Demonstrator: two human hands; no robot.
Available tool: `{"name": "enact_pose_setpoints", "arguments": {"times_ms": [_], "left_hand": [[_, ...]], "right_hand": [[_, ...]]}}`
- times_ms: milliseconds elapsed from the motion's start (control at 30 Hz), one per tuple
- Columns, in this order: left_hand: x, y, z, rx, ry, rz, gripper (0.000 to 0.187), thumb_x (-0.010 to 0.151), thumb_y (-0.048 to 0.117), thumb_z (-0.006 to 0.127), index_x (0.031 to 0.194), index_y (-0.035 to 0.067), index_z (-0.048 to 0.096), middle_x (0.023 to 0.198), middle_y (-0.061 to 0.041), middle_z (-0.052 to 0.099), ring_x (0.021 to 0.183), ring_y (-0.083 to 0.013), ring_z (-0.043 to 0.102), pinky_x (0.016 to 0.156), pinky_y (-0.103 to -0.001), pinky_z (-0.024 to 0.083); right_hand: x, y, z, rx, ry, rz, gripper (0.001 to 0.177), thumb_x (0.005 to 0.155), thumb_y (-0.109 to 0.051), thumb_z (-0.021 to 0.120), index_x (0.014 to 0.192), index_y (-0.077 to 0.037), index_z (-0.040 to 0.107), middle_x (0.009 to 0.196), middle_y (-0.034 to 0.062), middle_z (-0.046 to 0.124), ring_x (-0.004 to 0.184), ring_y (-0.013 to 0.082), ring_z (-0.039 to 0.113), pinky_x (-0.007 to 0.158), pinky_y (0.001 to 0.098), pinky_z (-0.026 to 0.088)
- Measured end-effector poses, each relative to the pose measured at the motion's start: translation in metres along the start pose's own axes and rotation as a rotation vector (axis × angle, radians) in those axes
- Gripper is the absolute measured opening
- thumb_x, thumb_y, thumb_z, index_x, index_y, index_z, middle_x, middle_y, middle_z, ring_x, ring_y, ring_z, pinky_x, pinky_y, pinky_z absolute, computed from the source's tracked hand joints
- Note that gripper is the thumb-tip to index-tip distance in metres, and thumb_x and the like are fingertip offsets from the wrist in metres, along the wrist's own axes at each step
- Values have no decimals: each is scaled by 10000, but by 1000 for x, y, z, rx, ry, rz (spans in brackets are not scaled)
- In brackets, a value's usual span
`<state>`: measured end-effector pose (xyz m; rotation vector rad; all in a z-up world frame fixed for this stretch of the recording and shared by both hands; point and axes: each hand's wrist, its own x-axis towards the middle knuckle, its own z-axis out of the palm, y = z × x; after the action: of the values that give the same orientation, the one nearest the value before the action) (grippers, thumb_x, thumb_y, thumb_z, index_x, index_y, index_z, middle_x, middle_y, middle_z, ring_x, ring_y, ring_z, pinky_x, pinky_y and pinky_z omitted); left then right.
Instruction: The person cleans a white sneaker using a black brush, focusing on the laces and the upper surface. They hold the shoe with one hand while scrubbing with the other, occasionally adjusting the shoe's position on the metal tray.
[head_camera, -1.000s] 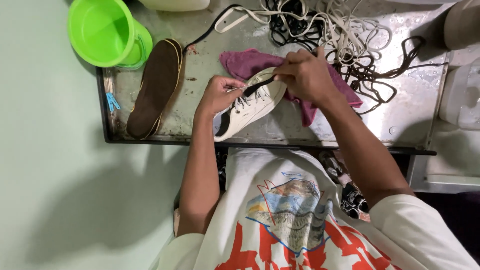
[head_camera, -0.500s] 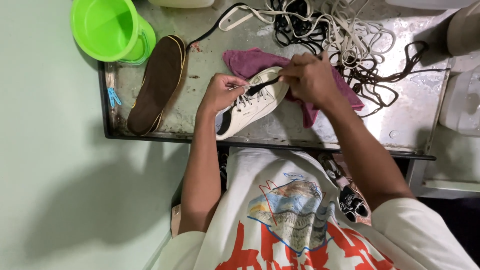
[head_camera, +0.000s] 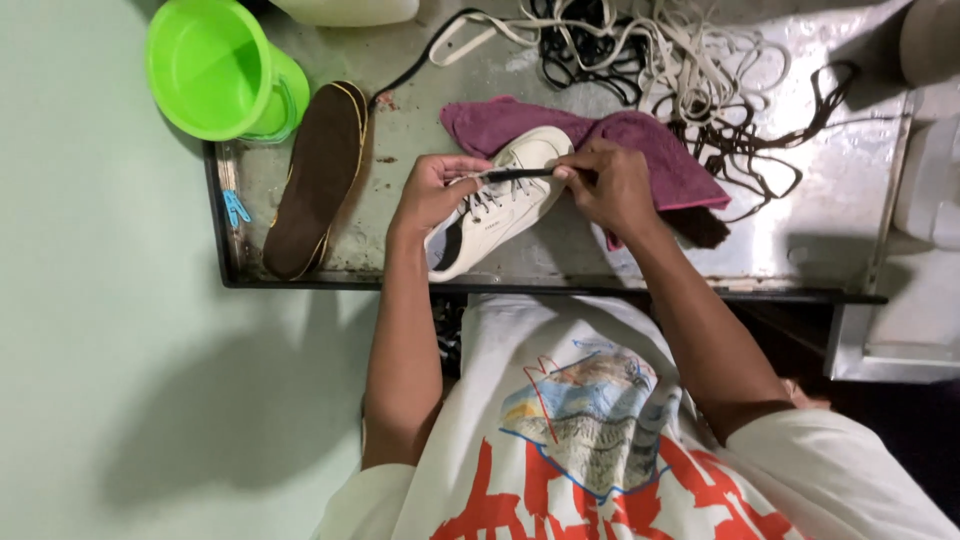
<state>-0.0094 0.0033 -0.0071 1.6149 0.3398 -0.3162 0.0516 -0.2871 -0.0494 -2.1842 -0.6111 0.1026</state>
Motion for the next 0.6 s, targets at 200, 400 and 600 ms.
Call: {"name": "enact_pose_setpoints", "arguments": {"times_ms": [200,400,600], "left_hand": [[-11,6,-2,-42,-45,114,711,825,-87,749,1494,131,646,1022,-162,814,971,-186,766,951,-313,623],[-6,-35,-5,-40,68,120,839,855,-35,874,1487,135,349,1073,-281,759,1065,-347,754,966,-435,617],[-18,17,5,99,48,-5,668,880,49,735,1367,201,304,1021,-144,808,846,-158,685,824,-244,564]], "right_hand": [[-8,-42,34,5,9,165,117,950,-270,815,1046,-295,877,815,71,743,783,380,748,707,422,575],[-6,-20,7,-135,-15,194,122,913,-277,837,1027,-297,876,843,85,757,804,414,746,713,498,561],[-2,-38,30,-88,41,109,120,918,-257,835,1027,-270,883,833,110,743,800,399,740,709,468,566]]}}
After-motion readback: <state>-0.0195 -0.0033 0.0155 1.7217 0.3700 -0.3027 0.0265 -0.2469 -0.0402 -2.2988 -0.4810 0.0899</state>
